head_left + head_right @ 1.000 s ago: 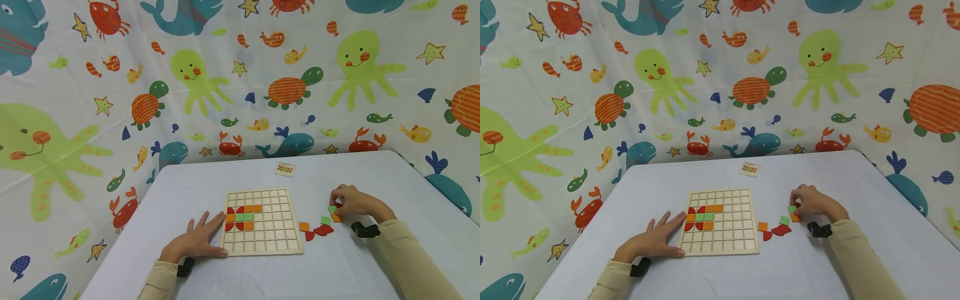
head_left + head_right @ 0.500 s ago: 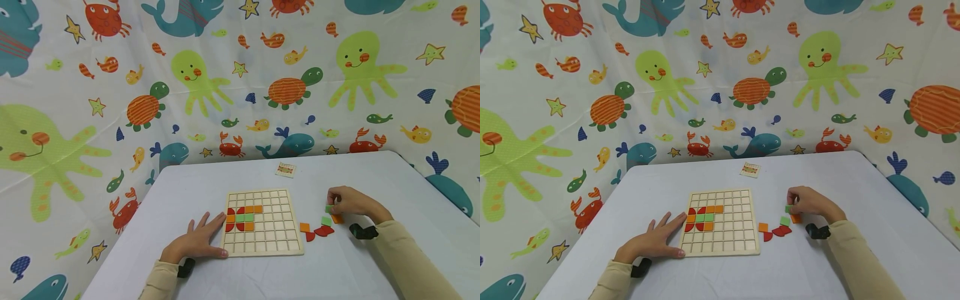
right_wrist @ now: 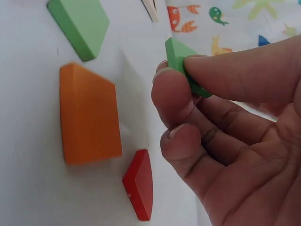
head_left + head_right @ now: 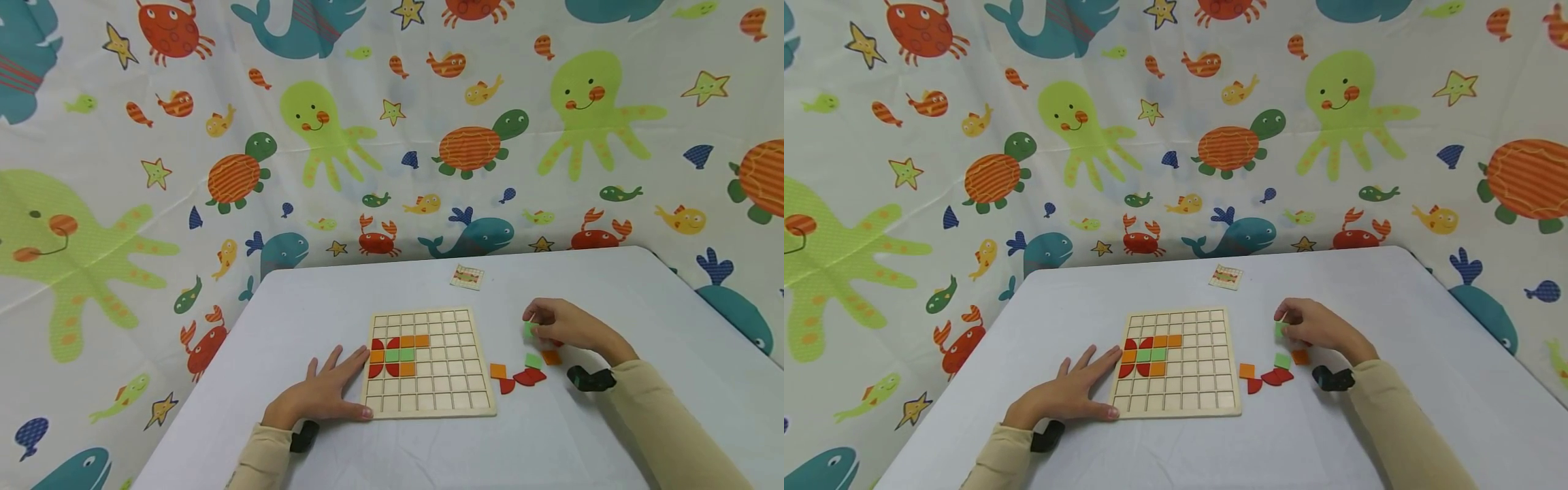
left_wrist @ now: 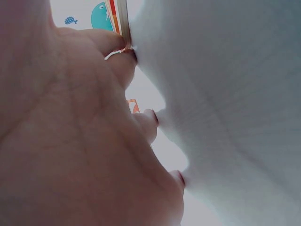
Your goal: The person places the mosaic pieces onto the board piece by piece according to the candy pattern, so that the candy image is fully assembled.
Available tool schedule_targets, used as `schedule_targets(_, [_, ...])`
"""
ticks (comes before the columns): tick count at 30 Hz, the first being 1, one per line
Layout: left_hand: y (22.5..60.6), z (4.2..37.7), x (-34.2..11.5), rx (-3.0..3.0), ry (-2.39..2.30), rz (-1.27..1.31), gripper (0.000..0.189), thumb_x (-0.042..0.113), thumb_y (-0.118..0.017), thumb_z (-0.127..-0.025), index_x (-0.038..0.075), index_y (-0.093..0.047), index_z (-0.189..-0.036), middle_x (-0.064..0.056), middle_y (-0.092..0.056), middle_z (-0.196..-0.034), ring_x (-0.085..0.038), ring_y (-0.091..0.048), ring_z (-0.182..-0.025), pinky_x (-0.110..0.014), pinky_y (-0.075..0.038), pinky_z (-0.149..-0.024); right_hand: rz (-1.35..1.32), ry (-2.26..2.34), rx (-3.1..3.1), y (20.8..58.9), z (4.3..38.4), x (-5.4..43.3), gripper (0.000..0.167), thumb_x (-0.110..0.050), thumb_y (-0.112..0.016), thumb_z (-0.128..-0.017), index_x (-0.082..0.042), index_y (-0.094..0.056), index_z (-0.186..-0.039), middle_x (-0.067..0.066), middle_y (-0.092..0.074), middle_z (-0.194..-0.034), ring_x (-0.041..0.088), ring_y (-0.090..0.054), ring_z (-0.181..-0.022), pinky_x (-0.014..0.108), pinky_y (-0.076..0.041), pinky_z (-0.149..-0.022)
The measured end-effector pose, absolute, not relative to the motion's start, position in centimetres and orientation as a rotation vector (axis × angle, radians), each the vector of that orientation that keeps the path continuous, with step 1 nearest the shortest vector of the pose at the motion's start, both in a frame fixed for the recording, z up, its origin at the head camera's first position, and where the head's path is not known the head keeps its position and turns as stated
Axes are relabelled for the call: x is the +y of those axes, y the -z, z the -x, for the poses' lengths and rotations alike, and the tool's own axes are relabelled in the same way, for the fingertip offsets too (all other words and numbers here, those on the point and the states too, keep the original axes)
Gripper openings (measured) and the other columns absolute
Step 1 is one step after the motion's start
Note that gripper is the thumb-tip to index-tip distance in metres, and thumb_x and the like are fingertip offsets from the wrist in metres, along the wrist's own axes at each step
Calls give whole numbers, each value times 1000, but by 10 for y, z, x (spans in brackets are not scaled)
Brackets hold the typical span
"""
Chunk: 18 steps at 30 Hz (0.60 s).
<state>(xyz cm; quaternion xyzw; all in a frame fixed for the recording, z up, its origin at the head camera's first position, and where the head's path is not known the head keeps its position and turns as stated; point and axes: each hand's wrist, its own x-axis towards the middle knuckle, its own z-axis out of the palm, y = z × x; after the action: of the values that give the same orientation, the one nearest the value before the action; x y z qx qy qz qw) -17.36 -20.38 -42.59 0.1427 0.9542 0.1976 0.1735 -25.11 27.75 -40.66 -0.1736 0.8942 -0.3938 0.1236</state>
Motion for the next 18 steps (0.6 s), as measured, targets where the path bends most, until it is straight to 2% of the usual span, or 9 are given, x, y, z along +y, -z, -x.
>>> schedule_targets(3, [426,174,-204,2705,-562,-409,117,60,-88,-79,18,-29,-171,-5,-24,-177,-43,-1,-163,-74,6,-122,522,1151,2617,406,251,275,29,-7,-71,-99,1,-70,-127,6,-66,-97,23,-60,-80,35,-57,-69])
schedule_targets(5, [426,174,-204,2705,-564,-414,117,60,-88,-79,18,-29,-171,-5,-24,-177,-43,-1,-163,-74,7,-122,530,1145,2633,406,251,274,29,-8,-72,-99,-1,-73,-127,6,-68,-99,23,-61,-82,34,-57,-71])
schedule_targets(18, [426,174,-204,2704,-576,-419,117,59,-89,-79,18,-29,-171,-5,-24,-177,-43,-1,-163,-75,6,-121,495,1307,2572,410,251,256,13,-4,-72,-99,0,-65,-110,10,-68,-100,25,-71,-81,36,-61,-79])
